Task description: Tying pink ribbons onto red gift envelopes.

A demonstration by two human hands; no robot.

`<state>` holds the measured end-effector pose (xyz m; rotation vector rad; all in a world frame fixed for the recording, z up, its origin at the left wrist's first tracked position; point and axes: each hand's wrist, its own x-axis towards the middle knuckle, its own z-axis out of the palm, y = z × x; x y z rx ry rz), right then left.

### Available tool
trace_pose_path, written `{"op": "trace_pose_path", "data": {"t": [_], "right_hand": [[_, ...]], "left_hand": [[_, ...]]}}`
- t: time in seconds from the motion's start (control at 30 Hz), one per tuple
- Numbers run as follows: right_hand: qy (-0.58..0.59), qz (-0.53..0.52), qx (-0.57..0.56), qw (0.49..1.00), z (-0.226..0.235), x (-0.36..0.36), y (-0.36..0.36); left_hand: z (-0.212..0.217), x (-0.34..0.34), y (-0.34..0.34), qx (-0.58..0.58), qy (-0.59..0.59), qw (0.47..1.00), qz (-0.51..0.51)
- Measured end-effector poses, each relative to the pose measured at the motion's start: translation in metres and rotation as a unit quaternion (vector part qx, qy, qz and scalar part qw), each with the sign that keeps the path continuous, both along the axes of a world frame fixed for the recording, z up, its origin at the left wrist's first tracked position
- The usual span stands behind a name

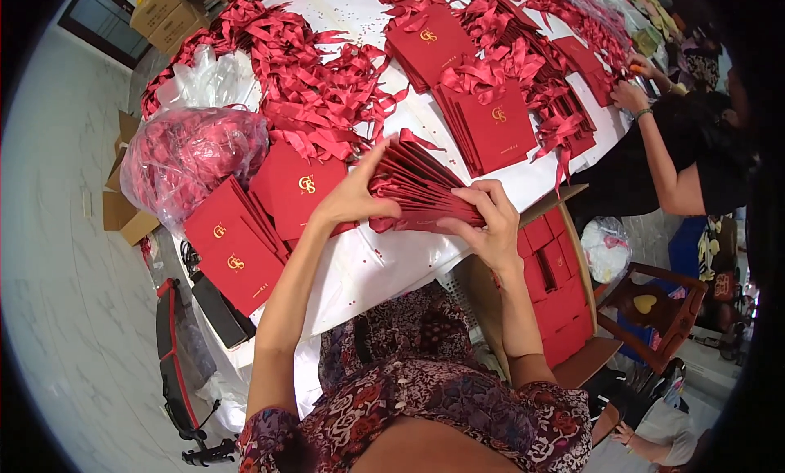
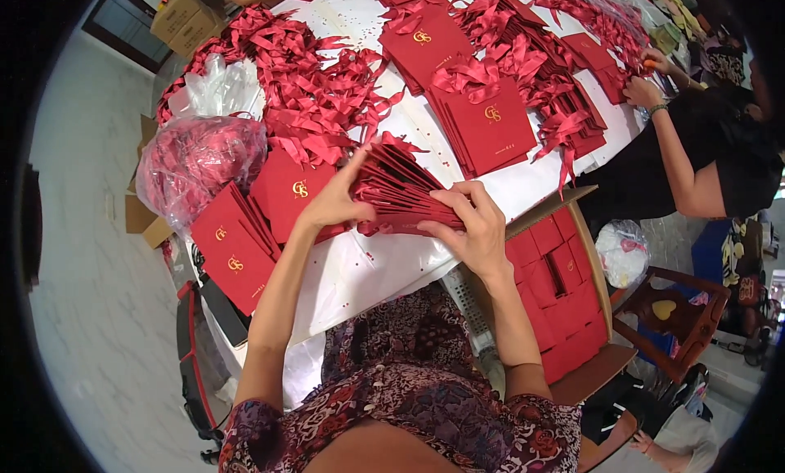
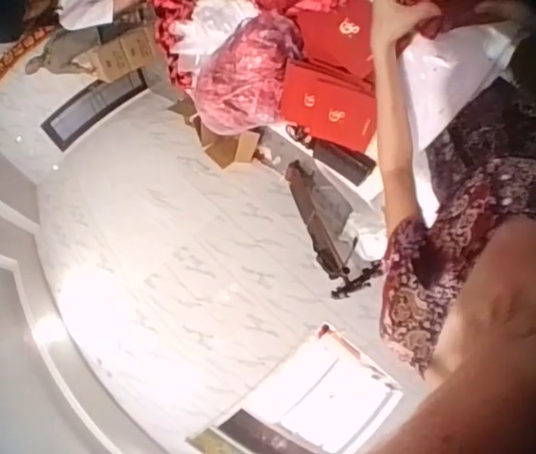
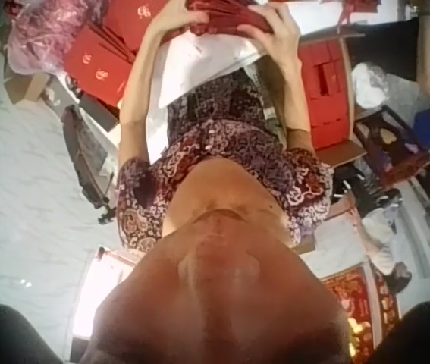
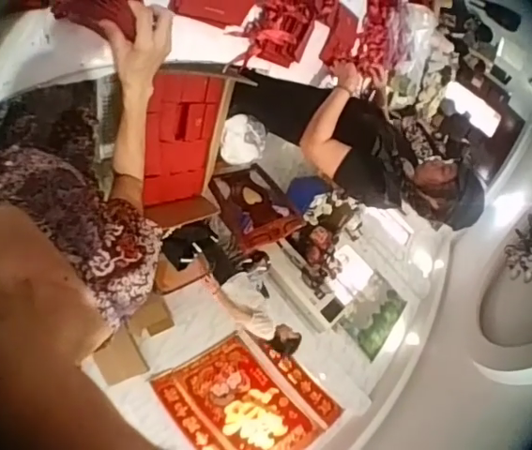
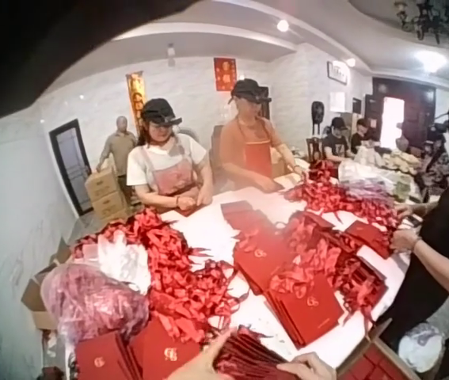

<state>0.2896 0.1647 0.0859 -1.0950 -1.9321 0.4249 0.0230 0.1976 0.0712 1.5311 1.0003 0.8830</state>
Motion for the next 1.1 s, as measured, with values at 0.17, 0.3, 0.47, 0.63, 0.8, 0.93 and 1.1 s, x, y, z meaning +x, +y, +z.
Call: {"op": "trace_pose_path", "data": {"t": [0.17, 0.3, 0.47, 0.63, 0.8, 0.93, 1.1], "right_hand": [[0.018, -0.024, 0.008, 1.0, -0.006, 0.004, 0.004], [0.034, -0.025, 0.01, 0.999, -0.014, 0.001, 0.005], [0.168, -0.073, -0.045, 0.982, -0.034, -0.012, 0.002], [0.372, 0.042, -0.291, 0.881, -0.053, 0.0, -0.001], [0.371, 0.067, -0.235, 0.896, -0.055, -0.014, -0.001], [0.305, 0.09, -0.216, 0.923, -0.054, -0.011, 0.006], [0.338, 0.092, -0.264, 0.899, -0.052, -0.023, 0.006]], "left_hand": [[0.001, 0.009, -0.016, -0.007, 0.073, 0.997, 0.005], [-0.004, 0.021, -0.039, 0.083, 0.207, 0.973, 0.057], [-0.018, 0.038, -0.042, 0.141, 0.181, 0.959, 0.169], [-0.023, 0.037, -0.041, 0.2, 0.147, 0.96, 0.127], [-0.028, 0.037, -0.05, 0.161, 0.045, 0.983, 0.082], [-0.029, 0.033, -0.054, 0.127, 0.08, 0.986, 0.069], [-0.039, 0.029, -0.05, 0.211, 0.233, 0.939, 0.14]]}}
